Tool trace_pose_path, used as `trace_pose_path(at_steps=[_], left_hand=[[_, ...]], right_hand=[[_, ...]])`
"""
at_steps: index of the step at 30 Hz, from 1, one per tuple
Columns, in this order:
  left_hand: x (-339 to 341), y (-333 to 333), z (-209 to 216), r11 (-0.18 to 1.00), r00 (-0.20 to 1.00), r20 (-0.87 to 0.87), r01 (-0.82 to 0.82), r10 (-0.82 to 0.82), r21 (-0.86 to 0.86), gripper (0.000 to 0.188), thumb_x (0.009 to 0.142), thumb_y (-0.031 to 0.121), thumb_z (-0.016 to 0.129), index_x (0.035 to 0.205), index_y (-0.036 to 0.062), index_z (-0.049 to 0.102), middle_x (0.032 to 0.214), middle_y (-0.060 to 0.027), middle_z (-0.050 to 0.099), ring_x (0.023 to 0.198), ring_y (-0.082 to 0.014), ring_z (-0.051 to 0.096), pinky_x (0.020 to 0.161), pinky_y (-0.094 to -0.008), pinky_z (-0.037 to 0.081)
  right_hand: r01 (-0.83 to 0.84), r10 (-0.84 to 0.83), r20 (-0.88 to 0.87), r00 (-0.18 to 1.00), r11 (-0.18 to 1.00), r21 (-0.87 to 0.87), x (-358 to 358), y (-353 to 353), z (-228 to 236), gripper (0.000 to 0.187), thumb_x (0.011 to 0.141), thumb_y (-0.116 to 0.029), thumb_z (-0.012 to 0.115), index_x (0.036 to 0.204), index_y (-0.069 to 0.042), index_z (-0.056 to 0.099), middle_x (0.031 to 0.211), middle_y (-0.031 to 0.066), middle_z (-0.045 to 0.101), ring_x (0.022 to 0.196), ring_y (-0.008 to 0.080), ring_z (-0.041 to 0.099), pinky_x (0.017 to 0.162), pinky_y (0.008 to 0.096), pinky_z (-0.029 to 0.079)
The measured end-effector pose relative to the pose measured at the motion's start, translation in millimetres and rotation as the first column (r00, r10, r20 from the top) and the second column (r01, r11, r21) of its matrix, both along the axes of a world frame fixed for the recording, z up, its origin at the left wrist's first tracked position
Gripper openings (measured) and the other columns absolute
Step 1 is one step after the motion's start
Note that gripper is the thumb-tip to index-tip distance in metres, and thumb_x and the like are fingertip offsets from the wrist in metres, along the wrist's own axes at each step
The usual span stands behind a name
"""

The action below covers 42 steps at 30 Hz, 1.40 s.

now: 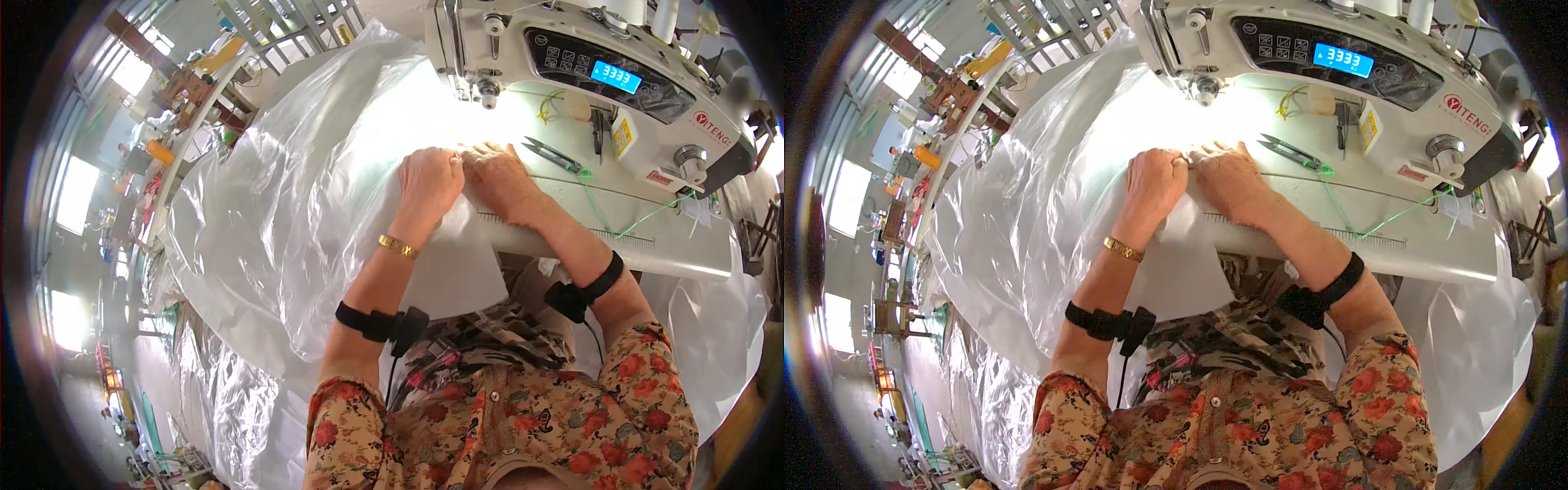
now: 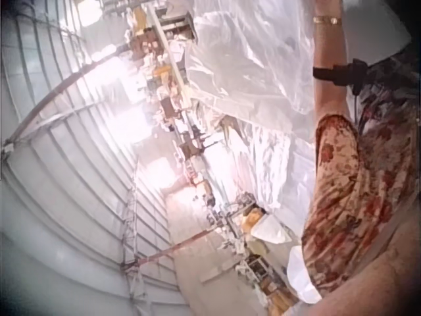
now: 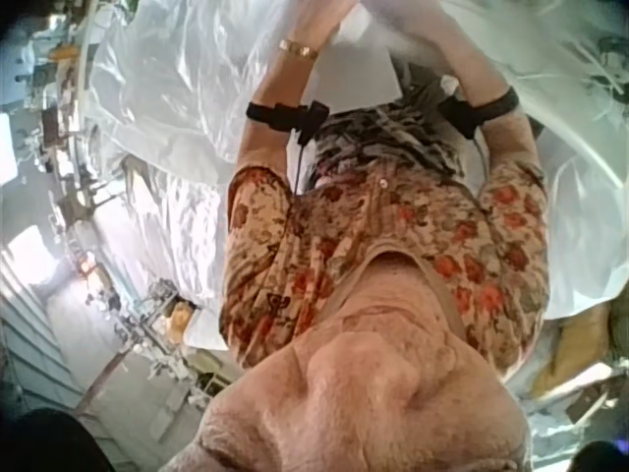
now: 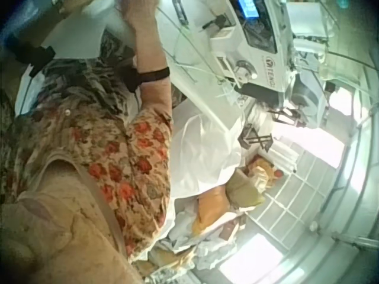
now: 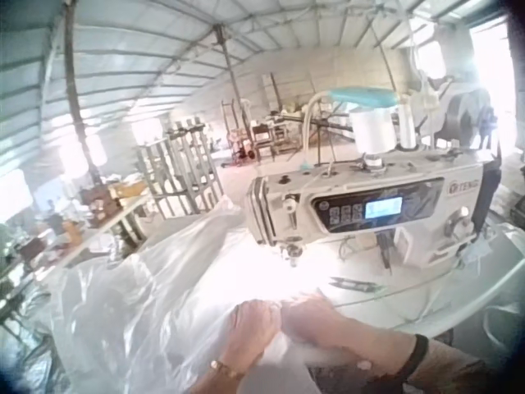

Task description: Sewing a large white woven plastic sheet using an industrial sewing machine

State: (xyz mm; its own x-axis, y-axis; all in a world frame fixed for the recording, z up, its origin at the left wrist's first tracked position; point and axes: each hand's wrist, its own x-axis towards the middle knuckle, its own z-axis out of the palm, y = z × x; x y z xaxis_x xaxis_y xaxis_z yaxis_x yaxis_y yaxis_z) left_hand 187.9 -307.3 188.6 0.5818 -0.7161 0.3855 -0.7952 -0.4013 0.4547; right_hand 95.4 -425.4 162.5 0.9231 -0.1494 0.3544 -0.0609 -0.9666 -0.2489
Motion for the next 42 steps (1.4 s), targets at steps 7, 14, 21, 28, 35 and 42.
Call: trace_pose_path(at_steps=[7,14,21,28,35,42], left_hand=[[-79.6,85.4,26.0,0.95,0.963,0.063,0.267,-0.26,-0.163,0.046,0.089,0.016,0.06,0.133,0.0049,0.05,0.132,-0.0179,0.053,0.119,-0.0351,0.052,0.098,-0.0438,0.041],[-144.9,186.8,-84.1,0.789,0.517,-0.771,0.614,-0.371,0.033,0.036,0.096,0.011,0.048,0.132,0.002,0.049,0.135,-0.0179,0.051,0.124,-0.0361,0.049,0.104,-0.0435,0.039],[-129.1,242.2,-177.3,0.928,0.943,0.145,0.252,-0.299,0.276,0.043,0.094,0.014,0.049,0.134,0.0001,0.042,0.134,-0.0198,0.045,0.119,-0.0355,0.049,0.095,-0.0425,0.045],[-79.2,248.6,-145.4,0.995,0.995,0.086,0.041,-0.049,0.095,0.036,0.093,0.014,0.051,0.126,0.0014,0.047,0.12,-0.0169,0.05,0.105,-0.034,0.052,0.085,-0.0414,0.046],[88.4,283.9,-83.7,0.885,0.801,0.395,-0.459,0.45,-0.078,0.029,0.091,0.014,0.052,0.118,0.0027,0.052,0.105,-0.0141,0.054,0.092,-0.0326,0.055,0.075,-0.0402,0.047],[98.8,296.0,-115.4,0.764,0.855,0.461,-0.458,0.237,0.456,0.023,0.089,0.014,0.054,0.109,0.004,0.057,0.09,-0.0112,0.058,0.078,-0.0312,0.058,0.065,-0.0391,0.048]], right_hand=[[-0.08,0.065,0.079,0.995,0.978,0.192,-1.8,-11.4,-7.7,0.04,0.089,-0.012,0.048,0.126,0.0,0.052,0.108,0.0209,0.064,0.105,0.0356,0.059,0.094,0.0557,0.04],[-0.168,0.1,0.181,0.978,0.893,0.417,-21.0,-4.2,-7.8,0.05,0.089,-0.006,0.05,0.138,-0.001,0.041,0.128,0.0231,0.054,0.109,0.0363,0.057,0.097,0.0391,0.043],[-0.147,-0.151,0.208,0.966,0.339,0.929,-109.3,68.5,-26.2,0.049,0.095,-0.02,0.057,0.134,0.006,0.042,0.124,0.0192,0.058,0.103,0.0221,0.062,0.09,0.0337,0.05],[0.134,-0.015,-0.137,0.99,-0.122,0.983,-110.7,94.7,-75.7,0.033,0.089,-0.025,0.069,0.106,0.003,0.063,0.095,0.0075,0.067,0.087,0.0128,0.063,0.076,0.0252,0.052],[0.138,0.168,-0.11,0.98,-0.166,0.977,-105.8,103.1,-89.0,0.032,0.09,-0.025,0.067,0.106,0.002,0.064,0.098,0.0063,0.066,0.088,0.0131,0.061,0.08,0.0273,0.049],[0.072,0.061,-0.062,0.996,-0.185,0.98,-82.6,121.9,-102.2,0.037,0.088,-0.026,0.07,0.11,0.004,0.063,0.096,0.0071,0.067,0.088,0.0127,0.061,0.081,0.0281,0.049]])
